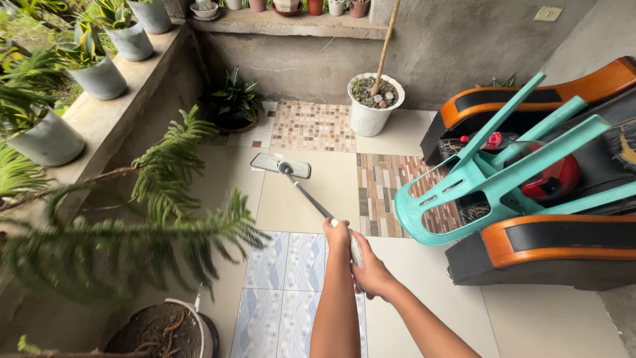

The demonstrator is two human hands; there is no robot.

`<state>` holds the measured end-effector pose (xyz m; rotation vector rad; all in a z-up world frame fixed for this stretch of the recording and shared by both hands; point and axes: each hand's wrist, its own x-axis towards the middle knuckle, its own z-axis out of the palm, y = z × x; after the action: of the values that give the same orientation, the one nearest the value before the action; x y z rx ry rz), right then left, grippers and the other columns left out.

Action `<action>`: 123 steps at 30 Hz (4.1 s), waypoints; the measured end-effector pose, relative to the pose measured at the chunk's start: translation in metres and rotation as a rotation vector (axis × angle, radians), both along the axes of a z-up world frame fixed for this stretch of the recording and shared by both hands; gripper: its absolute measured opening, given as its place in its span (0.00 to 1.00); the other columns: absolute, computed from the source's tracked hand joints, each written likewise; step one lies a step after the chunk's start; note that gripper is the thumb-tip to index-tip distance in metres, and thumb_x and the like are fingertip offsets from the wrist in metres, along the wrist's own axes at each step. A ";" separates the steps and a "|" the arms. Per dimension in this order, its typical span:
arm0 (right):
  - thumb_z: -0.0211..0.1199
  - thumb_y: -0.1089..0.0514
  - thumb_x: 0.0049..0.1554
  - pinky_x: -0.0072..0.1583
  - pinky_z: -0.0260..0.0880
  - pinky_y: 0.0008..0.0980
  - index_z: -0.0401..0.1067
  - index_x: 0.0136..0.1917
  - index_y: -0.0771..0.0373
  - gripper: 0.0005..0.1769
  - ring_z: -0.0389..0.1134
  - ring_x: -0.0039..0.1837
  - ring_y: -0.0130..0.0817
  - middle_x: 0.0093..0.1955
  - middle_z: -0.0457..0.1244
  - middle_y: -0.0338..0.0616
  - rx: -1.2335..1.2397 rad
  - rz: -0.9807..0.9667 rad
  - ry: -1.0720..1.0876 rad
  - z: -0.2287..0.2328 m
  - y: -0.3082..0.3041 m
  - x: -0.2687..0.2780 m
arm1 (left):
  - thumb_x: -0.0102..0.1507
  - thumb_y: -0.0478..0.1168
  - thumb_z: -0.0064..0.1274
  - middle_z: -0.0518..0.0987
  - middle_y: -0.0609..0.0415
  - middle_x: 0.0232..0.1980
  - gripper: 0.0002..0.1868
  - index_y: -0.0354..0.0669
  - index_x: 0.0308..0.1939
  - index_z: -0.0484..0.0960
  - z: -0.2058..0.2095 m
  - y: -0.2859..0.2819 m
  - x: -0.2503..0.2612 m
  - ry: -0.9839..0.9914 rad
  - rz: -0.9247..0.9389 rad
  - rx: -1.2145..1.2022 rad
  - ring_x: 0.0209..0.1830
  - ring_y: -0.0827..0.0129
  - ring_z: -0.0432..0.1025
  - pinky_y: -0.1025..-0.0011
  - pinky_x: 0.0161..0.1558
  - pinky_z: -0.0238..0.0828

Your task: The person mops the tiled floor of a balcony using a mop, moving the mop head back and forth across the surface.

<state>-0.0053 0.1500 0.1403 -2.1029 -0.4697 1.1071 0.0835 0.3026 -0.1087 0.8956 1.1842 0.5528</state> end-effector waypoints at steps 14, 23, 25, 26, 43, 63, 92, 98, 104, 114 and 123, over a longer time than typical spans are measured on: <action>0.52 0.61 0.62 0.28 0.66 0.35 0.33 0.81 0.26 0.47 0.69 0.31 0.33 0.38 0.64 0.44 -0.049 0.081 0.054 0.007 -0.213 -0.088 | 0.58 0.38 0.54 0.69 0.35 0.70 0.45 0.50 0.78 0.52 0.040 -0.221 -0.121 -0.078 0.017 -0.083 0.67 0.47 0.69 0.57 0.66 0.66; 0.54 0.60 0.61 0.27 0.61 0.32 0.34 0.82 0.28 0.47 0.68 0.31 0.31 0.35 0.64 0.44 -0.067 0.104 0.051 0.049 -0.322 -0.114 | 0.63 0.41 0.49 0.65 0.35 0.72 0.45 0.57 0.80 0.42 0.130 -0.340 -0.175 -0.046 -0.107 -0.237 0.69 0.46 0.65 0.51 0.66 0.64; 0.54 0.61 0.61 0.27 0.60 0.32 0.35 0.82 0.30 0.47 0.67 0.31 0.31 0.35 0.64 0.44 -0.067 0.094 0.057 0.064 -0.332 -0.120 | 0.64 0.43 0.48 0.65 0.34 0.72 0.45 0.57 0.80 0.40 0.142 -0.347 -0.181 -0.044 -0.142 -0.245 0.69 0.45 0.65 0.50 0.66 0.63; 0.54 0.61 0.61 0.27 0.59 0.32 0.35 0.82 0.30 0.47 0.66 0.30 0.31 0.34 0.64 0.44 -0.059 0.083 0.062 0.070 -0.334 -0.123 | 0.64 0.43 0.48 0.65 0.33 0.72 0.46 0.56 0.80 0.39 0.143 -0.351 -0.182 -0.051 -0.158 -0.225 0.69 0.45 0.65 0.52 0.67 0.63; 0.55 0.57 0.64 0.27 0.52 0.33 0.37 0.81 0.30 0.43 0.63 0.30 0.36 0.36 0.61 0.49 0.066 -0.318 0.258 0.024 -0.178 -0.128 | 0.57 0.41 0.53 0.74 0.32 0.65 0.47 0.54 0.79 0.50 0.104 -0.205 -0.155 0.184 -0.331 0.051 0.64 0.46 0.72 0.61 0.65 0.67; 0.53 0.58 0.64 0.27 0.61 0.33 0.50 0.58 0.59 0.16 0.68 0.31 0.33 0.35 0.63 0.46 0.023 0.078 0.114 -0.010 -0.062 -0.093 | 0.54 0.43 0.62 0.78 0.38 0.59 0.37 0.53 0.67 0.67 0.070 -0.075 -0.146 0.182 0.095 -0.031 0.58 0.50 0.74 0.59 0.62 0.68; 0.57 0.55 0.61 0.26 0.56 0.31 0.56 0.60 0.58 0.18 0.69 0.31 0.32 0.35 0.65 0.45 -0.141 0.164 0.066 0.072 -0.314 -0.092 | 0.65 0.38 0.47 0.63 0.40 0.71 0.38 0.57 0.75 0.46 0.205 -0.344 -0.186 -0.180 0.120 -0.343 0.66 0.53 0.64 0.54 0.63 0.64; 0.56 0.57 0.61 0.26 0.53 0.31 0.56 0.60 0.59 0.16 0.68 0.31 0.34 0.35 0.64 0.47 -0.047 0.024 0.186 0.042 -0.235 -0.100 | 0.62 0.36 0.49 0.67 0.37 0.68 0.39 0.55 0.74 0.49 0.157 -0.260 -0.173 -0.069 0.097 -0.216 0.65 0.50 0.68 0.56 0.63 0.66; 0.55 0.58 0.61 0.25 0.55 0.31 0.55 0.60 0.59 0.16 0.68 0.30 0.34 0.35 0.64 0.48 0.030 0.046 0.170 0.016 -0.131 -0.093 | 0.58 0.37 0.56 0.72 0.34 0.63 0.40 0.52 0.72 0.54 0.104 -0.144 -0.152 -0.024 0.149 -0.105 0.61 0.48 0.71 0.58 0.63 0.67; 0.59 0.49 0.61 0.25 0.59 0.32 0.50 0.59 0.61 0.24 0.68 0.31 0.32 0.43 0.65 0.50 0.097 0.145 0.119 -0.045 -0.032 -0.122 | 0.54 0.41 0.62 0.77 0.33 0.58 0.47 0.51 0.74 0.55 0.045 -0.033 -0.187 0.180 0.181 -0.055 0.59 0.47 0.74 0.60 0.62 0.67; 0.58 0.54 0.60 0.25 0.61 0.34 0.49 0.58 0.60 0.22 0.66 0.28 0.38 0.37 0.66 0.53 -0.024 0.376 -0.021 -0.041 -0.104 -0.121 | 0.56 0.39 0.61 0.78 0.34 0.54 0.49 0.50 0.76 0.48 0.047 -0.119 -0.206 -0.065 0.441 -0.157 0.45 0.51 0.79 0.57 0.51 0.74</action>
<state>-0.1265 0.0462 0.0990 -2.1001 -0.8923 1.3032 -0.1221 0.1834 -0.0619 0.4773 1.3529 0.8244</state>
